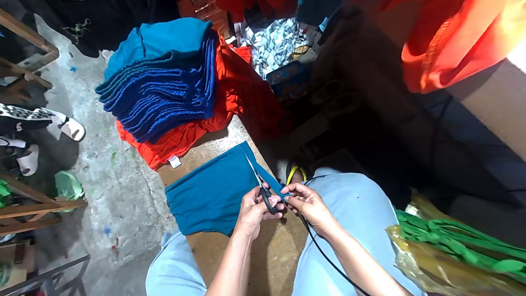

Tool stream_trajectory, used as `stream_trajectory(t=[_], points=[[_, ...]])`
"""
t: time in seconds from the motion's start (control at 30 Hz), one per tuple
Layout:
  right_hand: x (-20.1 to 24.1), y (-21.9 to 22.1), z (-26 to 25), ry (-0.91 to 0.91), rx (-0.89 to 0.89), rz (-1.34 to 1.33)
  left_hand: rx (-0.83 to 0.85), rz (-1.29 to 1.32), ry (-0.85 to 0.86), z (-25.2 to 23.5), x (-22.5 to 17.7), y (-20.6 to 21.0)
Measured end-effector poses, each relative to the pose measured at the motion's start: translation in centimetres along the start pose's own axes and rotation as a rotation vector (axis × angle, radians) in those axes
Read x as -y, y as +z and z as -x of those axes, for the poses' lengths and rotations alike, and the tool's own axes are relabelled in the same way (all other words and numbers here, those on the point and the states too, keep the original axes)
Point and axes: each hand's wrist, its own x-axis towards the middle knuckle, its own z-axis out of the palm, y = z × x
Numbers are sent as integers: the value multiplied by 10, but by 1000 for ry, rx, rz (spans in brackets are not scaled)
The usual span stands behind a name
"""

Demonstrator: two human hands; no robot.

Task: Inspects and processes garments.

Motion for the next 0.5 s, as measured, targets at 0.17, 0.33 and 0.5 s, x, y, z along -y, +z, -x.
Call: stream_trajectory(t=[0.17, 0.33, 0.5], points=[[0, 0, 0, 17, -9, -10, -9, 7, 1, -5, -8, -3], [2, 0, 0, 42, -9, -40, 4, 22, 29, -11, -12, -7], [3, -2, 1, 49, -19, -33, 33, 41, 33, -14, -10, -12]])
